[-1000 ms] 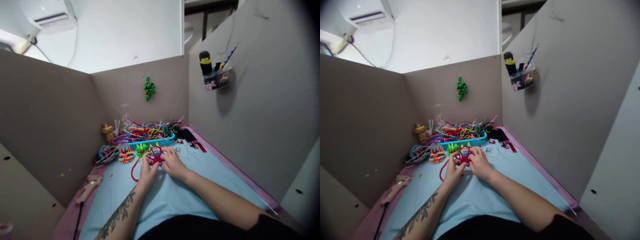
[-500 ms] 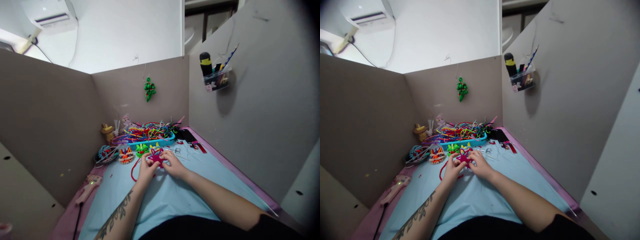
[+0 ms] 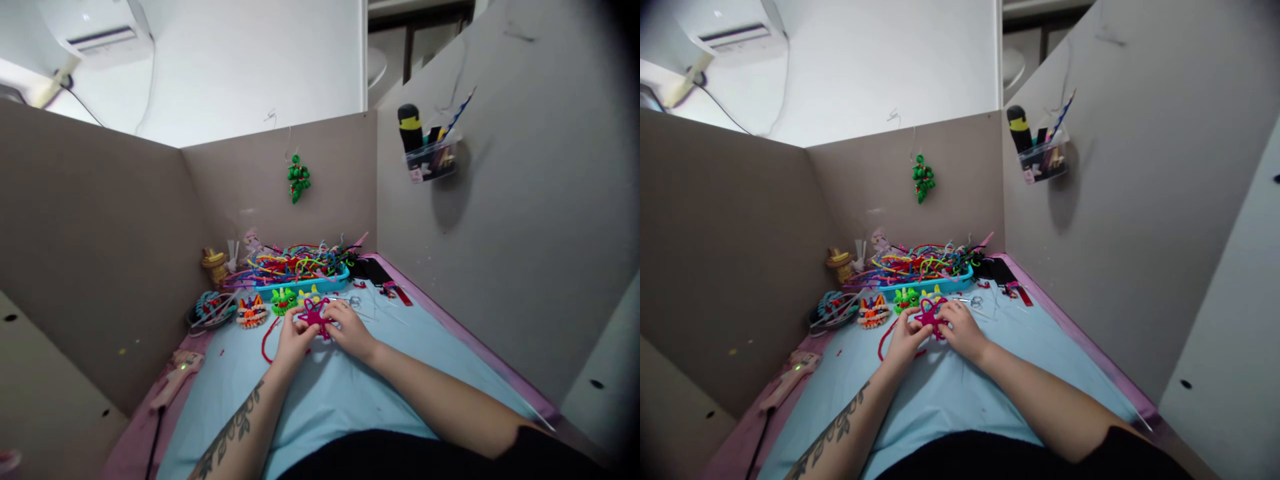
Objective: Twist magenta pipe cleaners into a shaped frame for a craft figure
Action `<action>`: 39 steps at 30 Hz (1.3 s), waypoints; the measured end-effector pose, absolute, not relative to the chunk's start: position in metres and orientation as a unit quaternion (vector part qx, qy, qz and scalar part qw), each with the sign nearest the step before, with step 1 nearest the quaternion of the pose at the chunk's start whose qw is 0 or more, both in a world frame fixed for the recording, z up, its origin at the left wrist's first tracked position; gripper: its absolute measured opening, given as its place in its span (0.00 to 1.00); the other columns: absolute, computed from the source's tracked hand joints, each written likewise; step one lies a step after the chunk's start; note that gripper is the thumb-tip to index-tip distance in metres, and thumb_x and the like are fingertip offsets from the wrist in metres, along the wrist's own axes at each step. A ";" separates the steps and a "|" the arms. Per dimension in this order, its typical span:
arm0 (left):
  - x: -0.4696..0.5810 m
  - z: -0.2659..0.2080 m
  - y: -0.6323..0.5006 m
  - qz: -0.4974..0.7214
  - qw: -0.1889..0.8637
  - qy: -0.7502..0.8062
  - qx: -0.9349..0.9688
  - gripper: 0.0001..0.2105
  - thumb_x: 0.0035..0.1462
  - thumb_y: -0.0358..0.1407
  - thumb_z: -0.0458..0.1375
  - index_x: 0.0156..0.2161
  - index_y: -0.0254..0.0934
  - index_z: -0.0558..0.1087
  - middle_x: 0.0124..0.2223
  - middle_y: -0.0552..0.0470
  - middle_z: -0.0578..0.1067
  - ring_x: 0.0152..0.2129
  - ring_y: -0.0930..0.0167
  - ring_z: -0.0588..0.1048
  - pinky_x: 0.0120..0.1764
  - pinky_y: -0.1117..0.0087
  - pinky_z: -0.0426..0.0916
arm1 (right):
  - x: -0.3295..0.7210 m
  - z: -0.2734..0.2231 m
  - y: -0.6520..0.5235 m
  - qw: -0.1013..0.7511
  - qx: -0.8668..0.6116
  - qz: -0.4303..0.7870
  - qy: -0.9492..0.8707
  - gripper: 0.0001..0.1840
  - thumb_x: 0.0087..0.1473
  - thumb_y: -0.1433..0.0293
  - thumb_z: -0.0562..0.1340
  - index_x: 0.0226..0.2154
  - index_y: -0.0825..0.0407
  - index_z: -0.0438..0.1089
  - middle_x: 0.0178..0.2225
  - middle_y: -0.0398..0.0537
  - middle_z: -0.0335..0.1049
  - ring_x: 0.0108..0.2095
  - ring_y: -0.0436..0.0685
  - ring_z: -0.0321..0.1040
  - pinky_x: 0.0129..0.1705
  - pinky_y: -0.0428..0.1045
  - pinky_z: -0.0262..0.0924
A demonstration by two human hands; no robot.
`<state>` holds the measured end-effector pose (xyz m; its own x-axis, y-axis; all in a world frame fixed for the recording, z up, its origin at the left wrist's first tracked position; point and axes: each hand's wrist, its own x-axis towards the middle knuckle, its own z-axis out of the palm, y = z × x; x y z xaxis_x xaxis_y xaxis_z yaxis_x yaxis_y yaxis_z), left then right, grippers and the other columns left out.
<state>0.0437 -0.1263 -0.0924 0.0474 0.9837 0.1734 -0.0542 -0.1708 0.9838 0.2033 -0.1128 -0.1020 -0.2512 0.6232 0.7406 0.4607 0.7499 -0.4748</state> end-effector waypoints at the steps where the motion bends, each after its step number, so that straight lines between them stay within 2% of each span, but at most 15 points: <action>1: 0.044 -0.092 -0.126 0.541 0.481 0.429 0.541 0.24 0.39 0.38 0.64 0.41 0.38 0.59 0.18 0.66 0.63 0.14 0.79 0.63 0.21 0.79 0.55 | 0.203 -0.103 -0.112 0.509 -0.344 0.082 -0.785 0.09 0.45 0.78 0.58 0.30 0.50 0.68 0.34 0.48 0.65 0.41 0.57 0.60 0.44 0.54 0.56; 10: 0.043 -0.092 -0.126 0.539 0.506 0.425 0.522 0.25 0.38 0.38 0.65 0.40 0.38 0.60 0.18 0.65 0.64 0.14 0.80 0.64 0.20 0.79 0.54 | 0.203 -0.103 -0.112 0.509 -0.340 0.075 -0.787 0.08 0.47 0.77 0.58 0.30 0.50 0.69 0.33 0.47 0.66 0.39 0.57 0.61 0.43 0.54 0.57; 18: 0.044 -0.088 -0.130 0.536 0.546 0.430 0.479 0.27 0.35 0.37 0.67 0.41 0.36 0.60 0.19 0.62 0.68 0.16 0.77 0.67 0.24 0.77 0.59 | 0.208 -0.098 -0.113 0.445 -0.342 0.005 -0.828 0.07 0.51 0.73 0.57 0.35 0.50 0.69 0.35 0.49 0.68 0.40 0.58 0.60 0.45 0.56 0.55; 23: 0.043 -0.090 -0.129 0.534 0.521 0.430 0.508 0.26 0.37 0.37 0.66 0.41 0.37 0.60 0.18 0.64 0.66 0.15 0.79 0.65 0.22 0.78 0.57 | 0.209 -0.097 -0.114 0.440 -0.340 -0.008 -0.831 0.06 0.51 0.72 0.58 0.33 0.50 0.69 0.34 0.49 0.68 0.39 0.58 0.61 0.44 0.55 0.55; 27: 0.044 -0.091 -0.129 0.535 0.464 0.429 0.561 0.22 0.40 0.36 0.64 0.40 0.38 0.59 0.18 0.66 0.63 0.13 0.79 0.62 0.20 0.79 0.54 | 0.207 -0.100 -0.113 0.469 -0.328 0.020 -0.819 0.04 0.50 0.72 0.59 0.30 0.51 0.69 0.31 0.47 0.68 0.36 0.56 0.62 0.42 0.53 0.56; 33: 0.043 -0.091 -0.129 0.535 0.424 0.419 0.599 0.19 0.43 0.36 0.61 0.40 0.38 0.58 0.19 0.65 0.63 0.16 0.78 0.63 0.22 0.78 0.55 | 0.203 -0.104 -0.112 0.523 -0.335 0.118 -0.775 0.05 0.47 0.76 0.59 0.27 0.51 0.69 0.28 0.45 0.68 0.35 0.55 0.63 0.40 0.50 0.57; 39: 0.044 -0.089 -0.131 0.532 0.387 0.432 0.617 0.18 0.45 0.36 0.61 0.40 0.38 0.58 0.19 0.63 0.64 0.17 0.77 0.64 0.24 0.77 0.56 | 0.198 -0.103 -0.112 0.537 -0.375 0.211 -0.725 0.03 0.46 0.73 0.59 0.23 0.52 0.68 0.26 0.44 0.67 0.33 0.54 0.63 0.38 0.49 0.56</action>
